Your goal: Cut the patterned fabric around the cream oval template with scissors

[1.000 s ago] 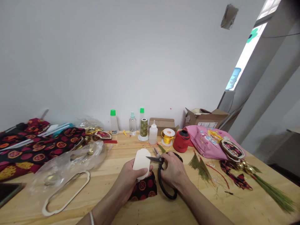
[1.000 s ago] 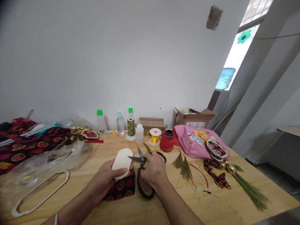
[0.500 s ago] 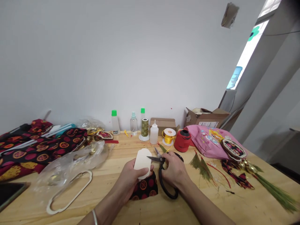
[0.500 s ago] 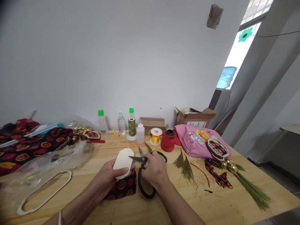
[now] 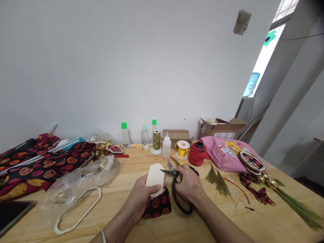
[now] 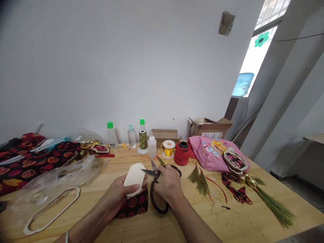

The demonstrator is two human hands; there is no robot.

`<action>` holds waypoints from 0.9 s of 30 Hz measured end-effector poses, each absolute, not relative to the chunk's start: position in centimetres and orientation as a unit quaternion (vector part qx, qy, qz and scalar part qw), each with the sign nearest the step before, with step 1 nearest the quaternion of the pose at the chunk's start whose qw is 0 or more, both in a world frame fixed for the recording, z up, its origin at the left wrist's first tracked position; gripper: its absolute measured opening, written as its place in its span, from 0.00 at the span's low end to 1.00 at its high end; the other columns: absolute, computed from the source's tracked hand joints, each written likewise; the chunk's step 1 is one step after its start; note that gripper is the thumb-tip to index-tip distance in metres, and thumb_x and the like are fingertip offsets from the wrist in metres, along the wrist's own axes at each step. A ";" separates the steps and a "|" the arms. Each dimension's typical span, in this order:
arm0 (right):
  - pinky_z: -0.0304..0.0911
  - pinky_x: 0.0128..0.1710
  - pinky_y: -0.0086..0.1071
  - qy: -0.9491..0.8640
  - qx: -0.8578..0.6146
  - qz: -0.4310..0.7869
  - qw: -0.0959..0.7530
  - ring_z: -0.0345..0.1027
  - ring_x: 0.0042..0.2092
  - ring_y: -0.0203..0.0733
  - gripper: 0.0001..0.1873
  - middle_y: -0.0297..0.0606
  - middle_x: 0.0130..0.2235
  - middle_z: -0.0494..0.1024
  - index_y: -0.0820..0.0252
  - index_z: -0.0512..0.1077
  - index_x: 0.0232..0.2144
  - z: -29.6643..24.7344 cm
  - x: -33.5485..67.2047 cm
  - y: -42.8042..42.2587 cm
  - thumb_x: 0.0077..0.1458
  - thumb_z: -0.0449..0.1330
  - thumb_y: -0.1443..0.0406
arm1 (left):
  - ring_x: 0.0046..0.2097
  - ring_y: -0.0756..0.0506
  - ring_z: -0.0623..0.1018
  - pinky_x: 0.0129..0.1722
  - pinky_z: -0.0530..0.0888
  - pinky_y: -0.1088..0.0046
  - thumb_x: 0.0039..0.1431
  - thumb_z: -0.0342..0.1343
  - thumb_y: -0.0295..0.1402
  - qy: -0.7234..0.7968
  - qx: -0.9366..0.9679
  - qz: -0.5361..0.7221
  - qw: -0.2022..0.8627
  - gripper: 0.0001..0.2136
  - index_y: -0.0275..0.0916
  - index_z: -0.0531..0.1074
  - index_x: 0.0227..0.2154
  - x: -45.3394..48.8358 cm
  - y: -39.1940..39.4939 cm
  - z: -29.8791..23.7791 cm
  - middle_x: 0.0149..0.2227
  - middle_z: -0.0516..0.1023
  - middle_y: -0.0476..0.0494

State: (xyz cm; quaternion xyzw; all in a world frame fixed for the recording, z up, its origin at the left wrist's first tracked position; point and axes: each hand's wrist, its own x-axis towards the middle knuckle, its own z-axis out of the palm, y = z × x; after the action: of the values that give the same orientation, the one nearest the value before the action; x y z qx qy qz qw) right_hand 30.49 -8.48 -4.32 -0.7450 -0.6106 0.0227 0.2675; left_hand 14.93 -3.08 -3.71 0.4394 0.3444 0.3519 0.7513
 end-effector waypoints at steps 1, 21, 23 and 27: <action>0.49 0.29 0.27 -0.610 -0.746 0.021 0.268 0.59 0.32 0.38 0.10 0.34 0.28 0.63 0.56 0.68 0.29 -4.3 30.5 -8.5 0.38 0.56 0.68 | 0.30 0.47 0.75 0.33 0.70 0.74 0.34 0.61 0.22 0.345 0.439 0.351 0.751 0.13 0.31 0.72 0.29 14.9 -3.1 -3.7 0.27 0.77 0.43; 0.51 0.29 0.27 -0.615 -0.745 0.016 0.256 0.60 0.32 0.38 0.10 0.34 0.28 0.63 0.56 0.68 0.30 -4.1 30.7 -8.7 0.39 0.56 0.66 | 0.32 0.46 0.76 0.34 0.71 0.75 0.33 0.62 0.21 0.351 0.452 0.323 0.754 0.15 0.31 0.72 0.31 14.9 -3.2 -3.3 0.29 0.78 0.41; 0.51 0.29 0.27 -0.620 -0.742 0.016 0.256 0.60 0.32 0.38 0.10 0.34 0.28 0.63 0.56 0.68 0.30 -4.0 30.7 -8.8 0.39 0.56 0.66 | 0.30 0.47 0.76 0.32 0.71 0.75 0.34 0.62 0.21 0.351 0.451 0.327 0.753 0.13 0.31 0.73 0.29 14.9 -3.1 -3.3 0.28 0.78 0.41; 0.51 0.29 0.27 -0.624 -0.735 0.024 0.264 0.60 0.32 0.38 0.09 0.34 0.28 0.64 0.56 0.68 0.28 -3.8 30.5 -8.8 0.38 0.56 0.67 | 0.28 0.49 0.75 0.31 0.71 0.77 0.36 0.61 0.22 0.341 0.457 0.328 0.753 0.10 0.31 0.73 0.28 14.8 -2.9 -3.3 0.27 0.78 0.42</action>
State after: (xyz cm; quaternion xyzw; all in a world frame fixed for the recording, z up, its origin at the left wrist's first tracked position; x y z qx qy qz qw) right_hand 30.53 -8.81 -3.81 -0.7352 -0.6238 0.0244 0.2642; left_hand 14.79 -2.91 -3.34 0.4574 0.3413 0.3279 0.7529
